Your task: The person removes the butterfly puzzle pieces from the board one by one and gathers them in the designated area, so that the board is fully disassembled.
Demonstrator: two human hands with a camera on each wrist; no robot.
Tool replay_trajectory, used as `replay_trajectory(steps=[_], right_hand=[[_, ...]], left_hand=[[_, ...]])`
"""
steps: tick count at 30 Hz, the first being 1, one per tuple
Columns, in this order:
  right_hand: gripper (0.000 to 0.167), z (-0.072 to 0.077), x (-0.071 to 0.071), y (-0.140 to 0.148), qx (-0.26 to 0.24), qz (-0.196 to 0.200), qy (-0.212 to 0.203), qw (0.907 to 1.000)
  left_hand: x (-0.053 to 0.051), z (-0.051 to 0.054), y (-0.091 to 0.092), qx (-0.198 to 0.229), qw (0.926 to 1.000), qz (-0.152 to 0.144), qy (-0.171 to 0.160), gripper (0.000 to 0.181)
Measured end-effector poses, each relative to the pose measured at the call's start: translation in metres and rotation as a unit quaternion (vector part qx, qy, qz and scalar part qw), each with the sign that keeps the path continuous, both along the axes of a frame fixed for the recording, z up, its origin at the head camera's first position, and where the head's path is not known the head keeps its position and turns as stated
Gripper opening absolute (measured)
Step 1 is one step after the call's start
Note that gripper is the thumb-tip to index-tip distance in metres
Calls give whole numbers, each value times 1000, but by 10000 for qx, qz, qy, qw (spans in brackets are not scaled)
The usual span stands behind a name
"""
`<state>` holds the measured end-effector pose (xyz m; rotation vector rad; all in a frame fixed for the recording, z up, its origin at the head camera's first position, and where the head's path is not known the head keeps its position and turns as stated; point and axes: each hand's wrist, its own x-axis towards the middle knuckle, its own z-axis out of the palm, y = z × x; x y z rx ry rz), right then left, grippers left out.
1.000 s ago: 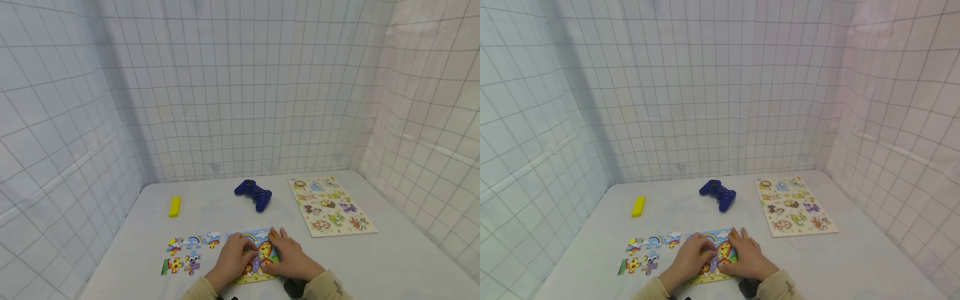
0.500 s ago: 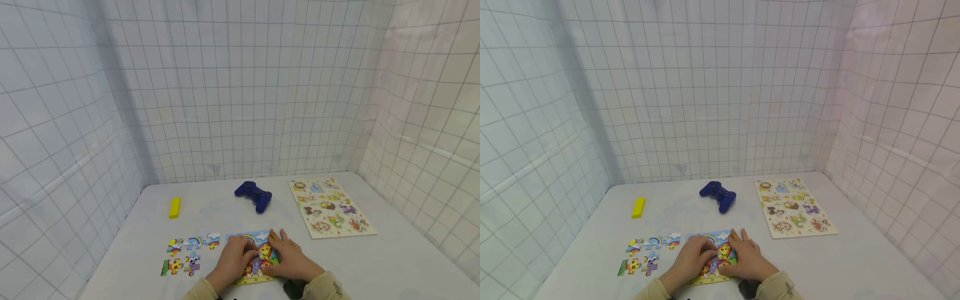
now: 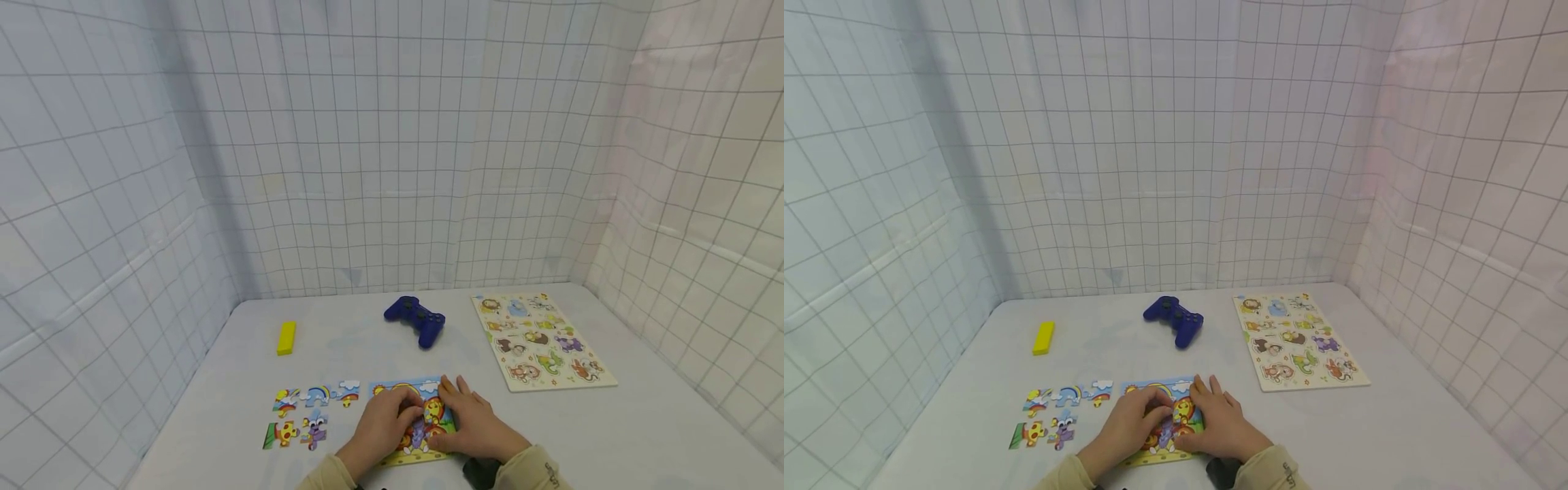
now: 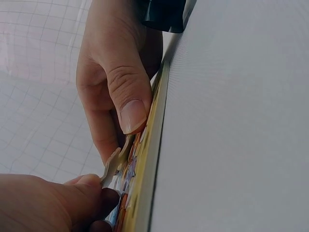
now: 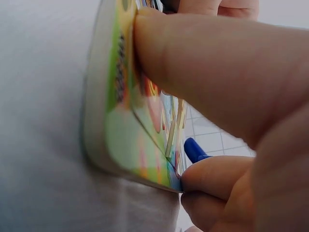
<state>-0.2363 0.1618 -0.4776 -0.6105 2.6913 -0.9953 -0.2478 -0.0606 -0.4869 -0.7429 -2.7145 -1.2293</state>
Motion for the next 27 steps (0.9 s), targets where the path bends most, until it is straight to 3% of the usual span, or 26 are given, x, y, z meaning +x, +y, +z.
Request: replay_trajectory(steps=[21,27], right_hand=[[104,-2,-1,1,26,-9,43,10000],[103,0,-1,1,71,-12,-13,10000]], left_hand=[[3,4,-2,132,9999,-89,-68,8],[5,10,-9,462,9983,301,-212,7]])
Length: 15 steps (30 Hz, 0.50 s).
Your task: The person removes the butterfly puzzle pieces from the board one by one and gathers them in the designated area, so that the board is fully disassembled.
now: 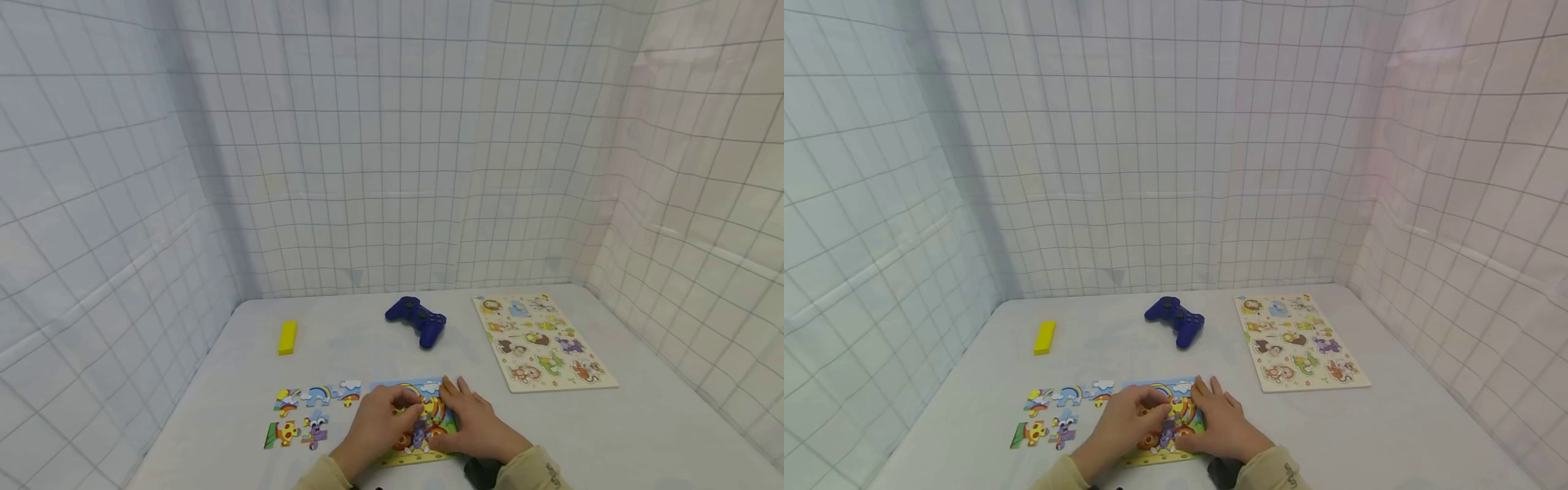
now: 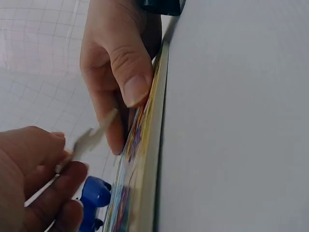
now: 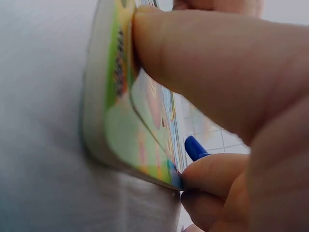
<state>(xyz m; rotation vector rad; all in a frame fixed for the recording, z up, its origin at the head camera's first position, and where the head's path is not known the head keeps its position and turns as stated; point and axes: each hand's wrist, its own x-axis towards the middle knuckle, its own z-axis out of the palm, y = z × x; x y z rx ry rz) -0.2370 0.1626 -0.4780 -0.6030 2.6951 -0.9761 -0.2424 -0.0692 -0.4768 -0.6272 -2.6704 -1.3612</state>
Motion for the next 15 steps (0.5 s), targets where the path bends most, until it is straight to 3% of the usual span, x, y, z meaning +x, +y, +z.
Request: replay_trajectory(steps=[5,10,12,15], right_hand=[[102,-2,-1,-1,72,15,2,10000],[103,-4,-2,-1,93,28,-42,9999],[104,-3,-2,-1,119,10,-48,9999],[104,-2,-1,0,115,-13,-41,9999]], left_hand=[[4,12,-32,549,9962,575,-354,11],[7,19,-77,1086,9787,1332,-1124,19],[9,20,-91,1146,9723,1553,-1322,25],[12,21,-103,931,9719,1646,-1399,28]])
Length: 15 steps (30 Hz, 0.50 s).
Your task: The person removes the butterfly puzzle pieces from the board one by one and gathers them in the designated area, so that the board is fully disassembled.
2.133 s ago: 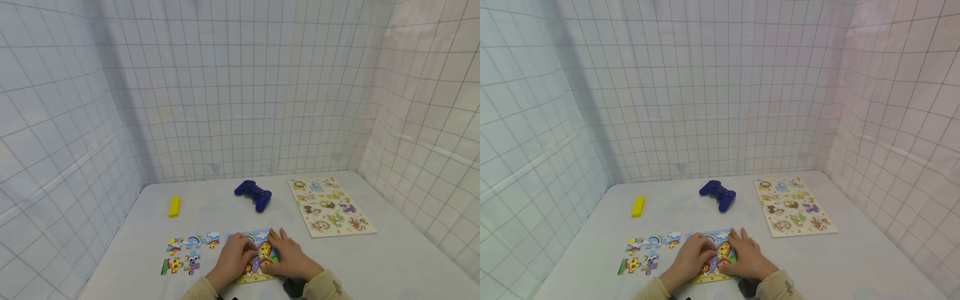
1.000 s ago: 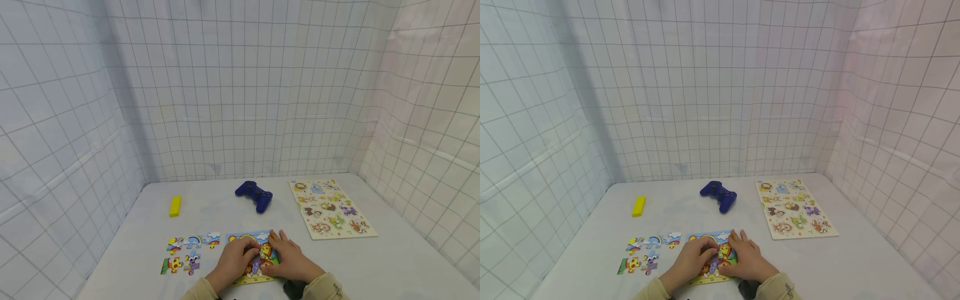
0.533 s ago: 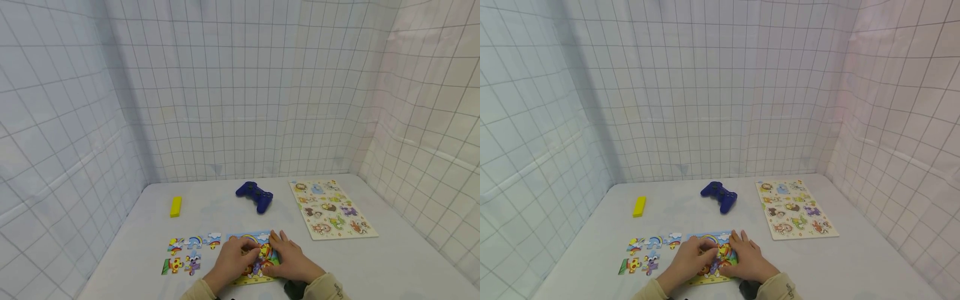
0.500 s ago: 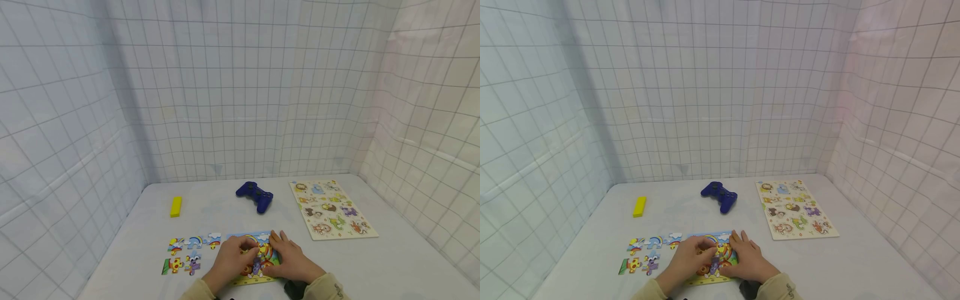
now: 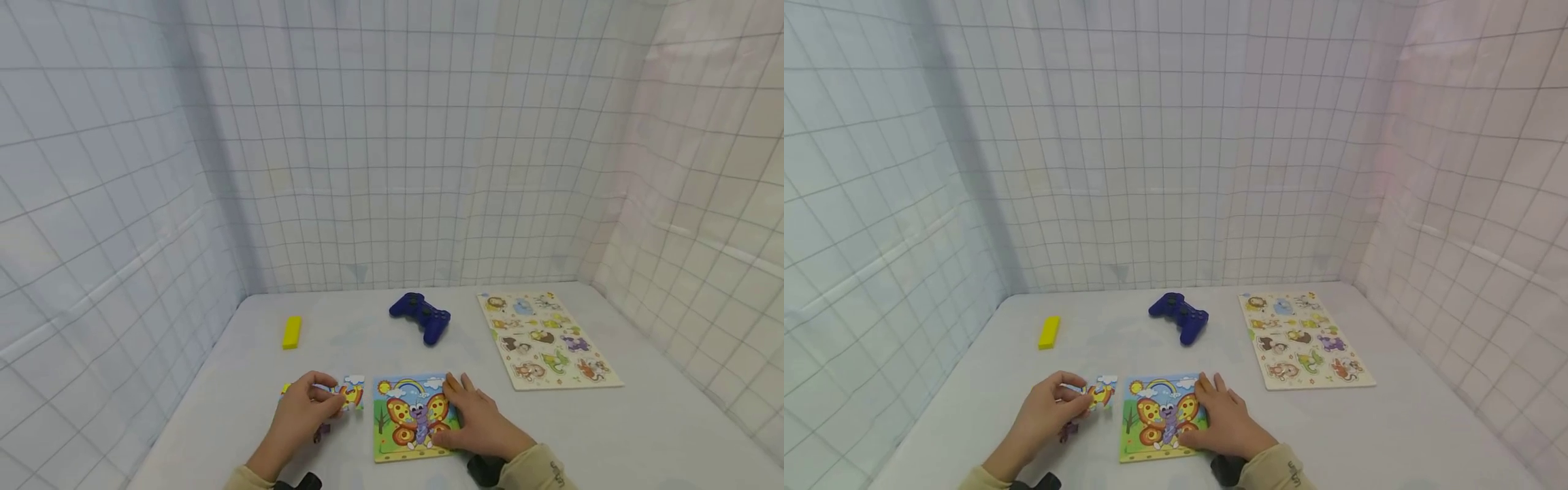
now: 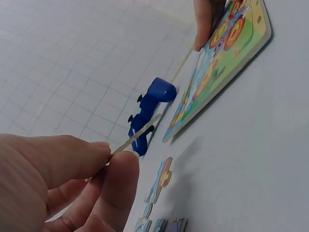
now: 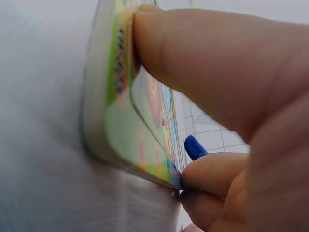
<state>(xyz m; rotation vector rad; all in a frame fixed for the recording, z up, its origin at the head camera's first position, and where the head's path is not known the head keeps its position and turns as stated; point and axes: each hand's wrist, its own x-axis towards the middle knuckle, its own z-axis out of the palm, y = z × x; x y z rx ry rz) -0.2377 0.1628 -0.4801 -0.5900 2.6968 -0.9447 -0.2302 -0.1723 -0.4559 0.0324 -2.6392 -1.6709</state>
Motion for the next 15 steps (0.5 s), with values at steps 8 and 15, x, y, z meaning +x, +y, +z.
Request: replay_trajectory(steps=[8,15], right_hand=[[104,2,0,0,13,-24,-112,9999],[103,4,1,-1,11,-47,-188,9998]], left_hand=[[10,1,4,-909,9955,-246,40,14],[6,-7,7,-1672,9853,-117,322,17]])
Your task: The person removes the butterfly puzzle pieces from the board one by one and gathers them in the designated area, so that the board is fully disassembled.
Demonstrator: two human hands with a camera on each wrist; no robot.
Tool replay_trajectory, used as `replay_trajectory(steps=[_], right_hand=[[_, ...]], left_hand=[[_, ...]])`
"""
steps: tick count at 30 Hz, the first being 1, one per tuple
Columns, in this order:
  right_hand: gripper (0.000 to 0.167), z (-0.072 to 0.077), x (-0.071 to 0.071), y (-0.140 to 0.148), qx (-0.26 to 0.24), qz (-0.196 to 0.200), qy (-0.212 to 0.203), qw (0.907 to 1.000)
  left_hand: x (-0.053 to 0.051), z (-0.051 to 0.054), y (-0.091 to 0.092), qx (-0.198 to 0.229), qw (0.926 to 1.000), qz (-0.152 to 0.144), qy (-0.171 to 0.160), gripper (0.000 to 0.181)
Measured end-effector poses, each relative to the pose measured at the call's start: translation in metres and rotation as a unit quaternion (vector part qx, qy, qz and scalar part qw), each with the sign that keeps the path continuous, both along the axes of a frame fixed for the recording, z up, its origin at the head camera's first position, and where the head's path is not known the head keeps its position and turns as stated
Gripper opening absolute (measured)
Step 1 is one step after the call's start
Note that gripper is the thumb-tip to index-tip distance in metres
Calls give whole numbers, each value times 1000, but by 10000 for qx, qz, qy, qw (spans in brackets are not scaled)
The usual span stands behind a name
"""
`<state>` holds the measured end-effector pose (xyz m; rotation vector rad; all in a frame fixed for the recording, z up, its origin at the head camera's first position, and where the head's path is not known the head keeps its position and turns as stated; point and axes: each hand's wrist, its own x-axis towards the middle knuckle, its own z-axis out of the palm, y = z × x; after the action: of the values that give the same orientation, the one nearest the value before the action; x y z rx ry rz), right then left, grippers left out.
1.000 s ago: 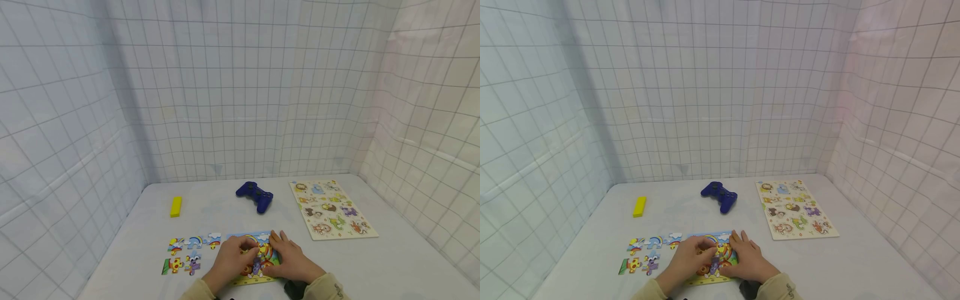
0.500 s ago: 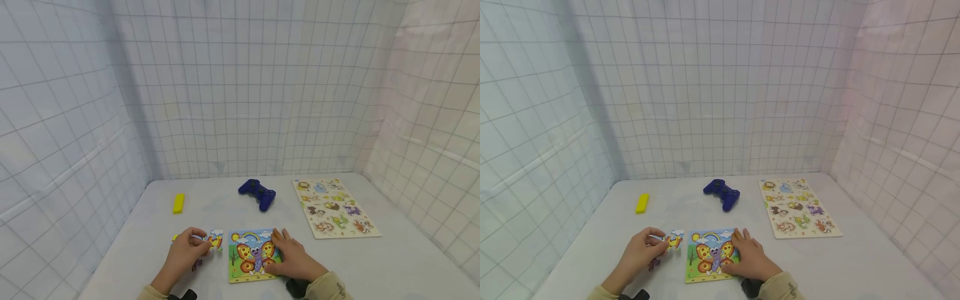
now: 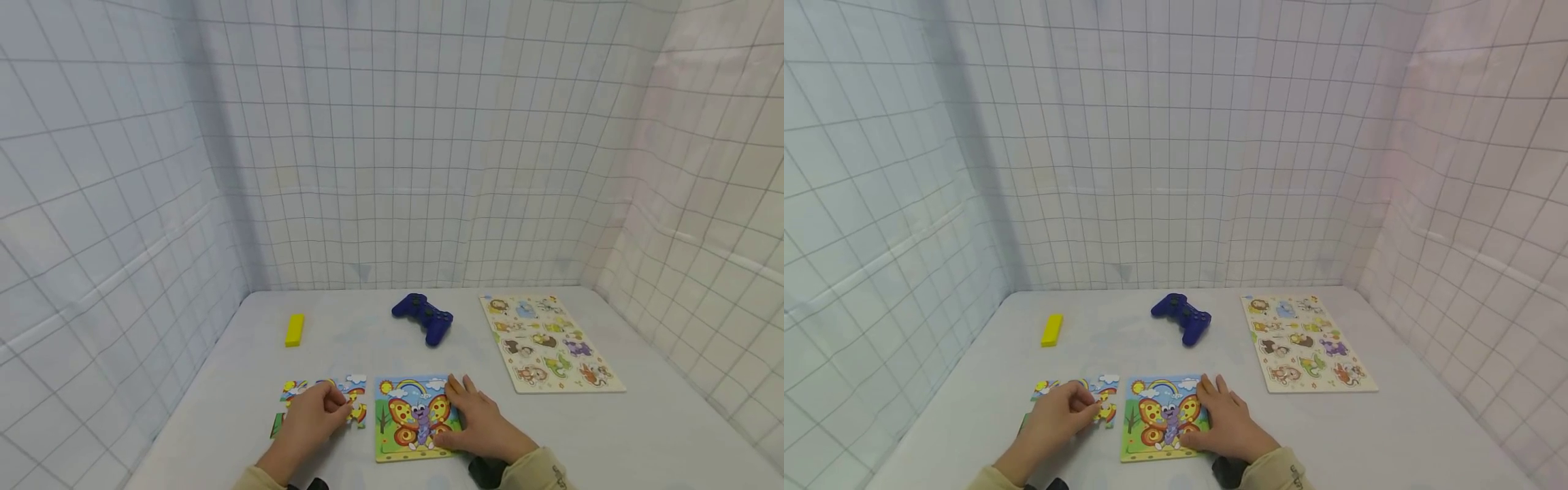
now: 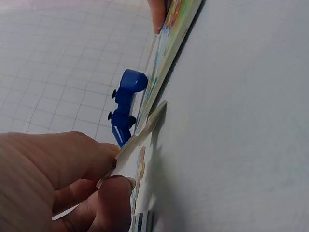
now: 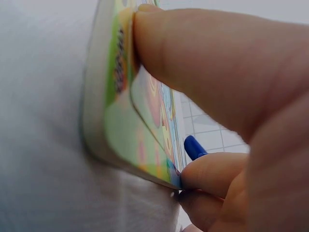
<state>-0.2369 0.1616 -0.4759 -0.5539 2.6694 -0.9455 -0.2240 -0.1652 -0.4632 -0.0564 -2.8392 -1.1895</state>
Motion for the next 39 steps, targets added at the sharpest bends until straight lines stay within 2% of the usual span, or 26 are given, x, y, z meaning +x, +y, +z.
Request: replay_trajectory(steps=[5,15,20,25,33,35,39], right_hand=[[104,1,1,0,0,-2,17,10000],[104,0,1,0,59,8,95,9999],[103,-1,0,-1,37,3,76,10000],[104,-1,0,-1,33,-5,54,10000],[104,-2,-1,0,37,-12,53,10000],[104,-3,-1,0,44,-5,57,10000],[104,-4,-2,0,37,17,65,10000]], left_hand=[[-2,-5,3,-577,9979,-2,282,20],[-3,-9,4,-1138,9927,-85,390,24],[-2,-8,7,-1414,9881,-133,591,24],[0,-7,9,-1843,9785,-112,920,25],[2,-9,11,-2670,9545,-64,1328,28],[3,-9,10,-2767,9510,-67,1376,29],[4,-9,9,-2838,9489,-89,1375,29]])
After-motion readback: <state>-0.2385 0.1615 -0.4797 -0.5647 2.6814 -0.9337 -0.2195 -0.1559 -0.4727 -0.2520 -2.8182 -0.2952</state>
